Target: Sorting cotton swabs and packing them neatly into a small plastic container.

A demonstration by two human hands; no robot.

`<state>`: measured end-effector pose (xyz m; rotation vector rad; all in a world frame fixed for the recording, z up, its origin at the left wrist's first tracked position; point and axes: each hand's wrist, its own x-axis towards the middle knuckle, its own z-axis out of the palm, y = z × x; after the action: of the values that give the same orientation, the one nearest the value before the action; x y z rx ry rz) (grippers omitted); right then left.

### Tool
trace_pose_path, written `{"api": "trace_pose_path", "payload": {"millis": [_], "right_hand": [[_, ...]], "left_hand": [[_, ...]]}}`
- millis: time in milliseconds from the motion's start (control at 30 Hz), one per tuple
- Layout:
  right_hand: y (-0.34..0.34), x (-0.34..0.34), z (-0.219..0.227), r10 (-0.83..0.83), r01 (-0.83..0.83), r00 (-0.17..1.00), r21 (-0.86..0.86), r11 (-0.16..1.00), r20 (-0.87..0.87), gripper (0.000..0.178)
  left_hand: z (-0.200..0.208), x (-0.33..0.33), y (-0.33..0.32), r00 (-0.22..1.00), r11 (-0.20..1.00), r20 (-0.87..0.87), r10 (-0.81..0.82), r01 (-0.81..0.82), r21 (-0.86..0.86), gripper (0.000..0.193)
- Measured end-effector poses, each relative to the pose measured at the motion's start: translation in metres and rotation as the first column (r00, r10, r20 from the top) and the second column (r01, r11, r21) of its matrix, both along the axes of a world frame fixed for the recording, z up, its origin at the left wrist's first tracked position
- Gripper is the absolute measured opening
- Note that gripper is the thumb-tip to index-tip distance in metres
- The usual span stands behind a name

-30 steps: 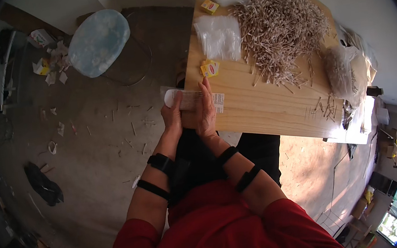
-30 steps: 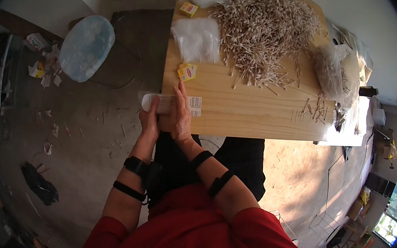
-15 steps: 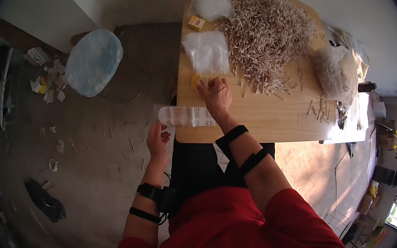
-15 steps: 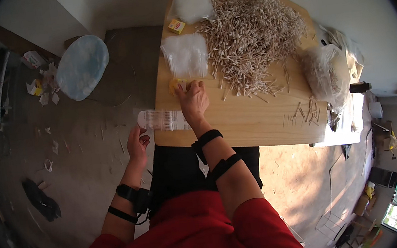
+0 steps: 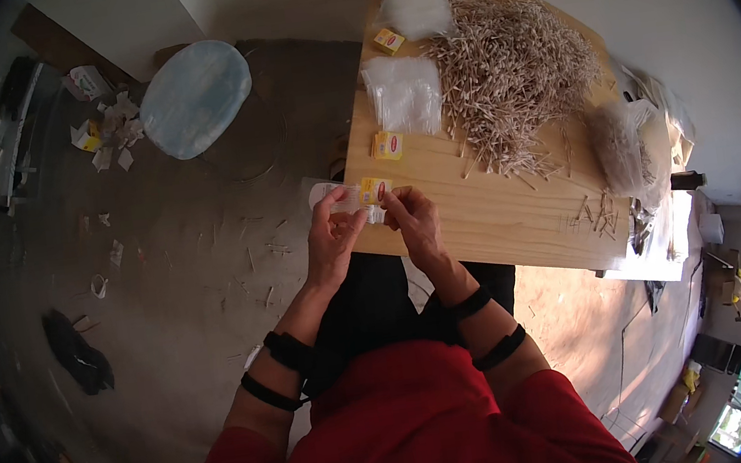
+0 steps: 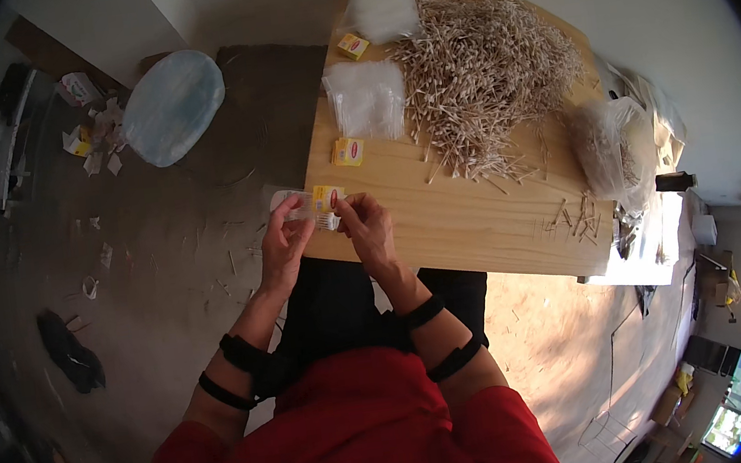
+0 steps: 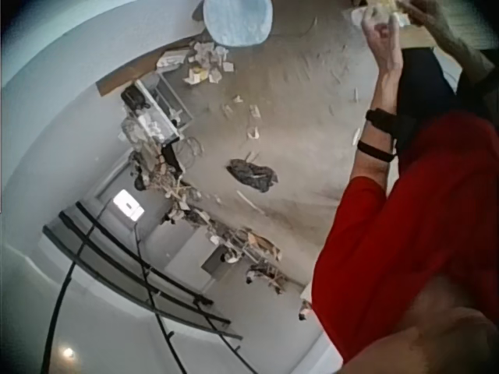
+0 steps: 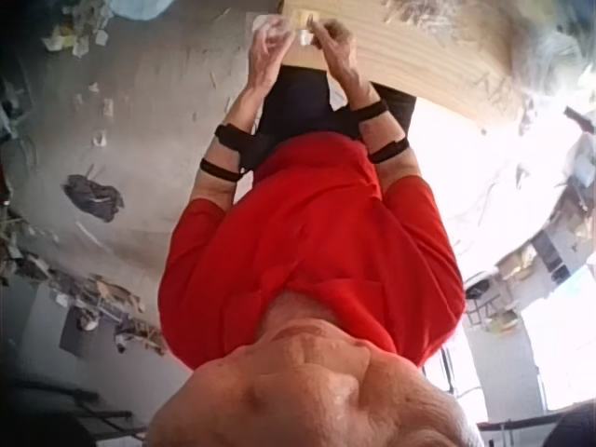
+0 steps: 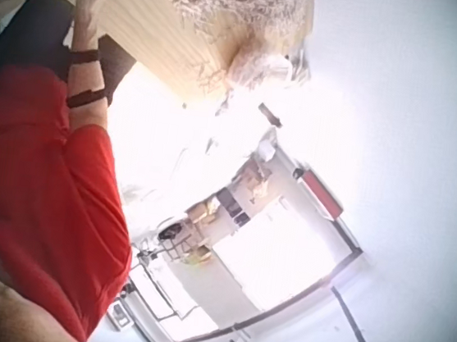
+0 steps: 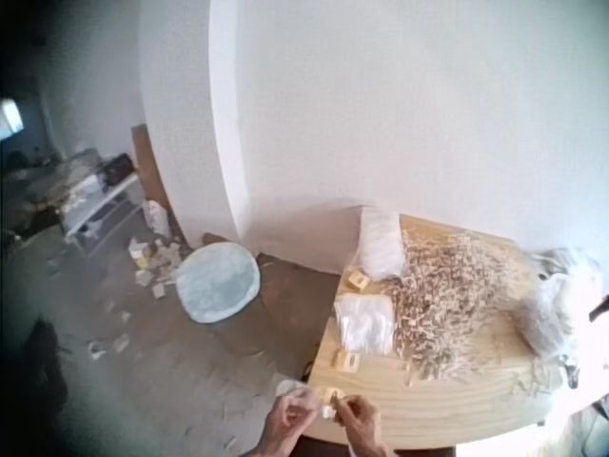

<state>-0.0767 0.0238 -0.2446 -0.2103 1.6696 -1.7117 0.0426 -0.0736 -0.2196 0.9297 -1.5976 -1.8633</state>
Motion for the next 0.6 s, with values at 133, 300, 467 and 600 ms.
{"api": "trace_pose_path", "payload": {"millis": [133, 300, 467, 600], "right_hand": [[0.02, 0.034, 0.011, 0.205, -0.205, 0.979, 0.074, 0.976, 0.009, 0.021], [0.028, 0.031, 0.011, 0.307, -0.302, 0.949, 0.064, 0.951, -0.076, 0.018], [0.016, 0.017, 0.003, 0.182, -0.141, 0.97, 0.233, 0.962, -0.164, 0.019], [0.0, 0.007, -0.008, -0.049, 0.114, 0.969, 0.266, 0.957, -0.242, 0.019]], "left_hand": [[-0.024, 0.015, 0.014, 0.995, 0.986, -0.002, -0.1, 0.099, 0.132, 0.021], [-0.038, 0.034, 0.026, 0.998, 0.992, -0.005, -0.055, 0.056, 0.111, 0.016], [-0.035, 0.021, -0.002, 0.954, 0.937, 0.153, 0.257, -0.207, -0.283, 0.032], [-0.069, 0.01, -0.047, 0.884, 0.9, 0.175, 0.433, -0.414, -0.137, 0.043]]}}
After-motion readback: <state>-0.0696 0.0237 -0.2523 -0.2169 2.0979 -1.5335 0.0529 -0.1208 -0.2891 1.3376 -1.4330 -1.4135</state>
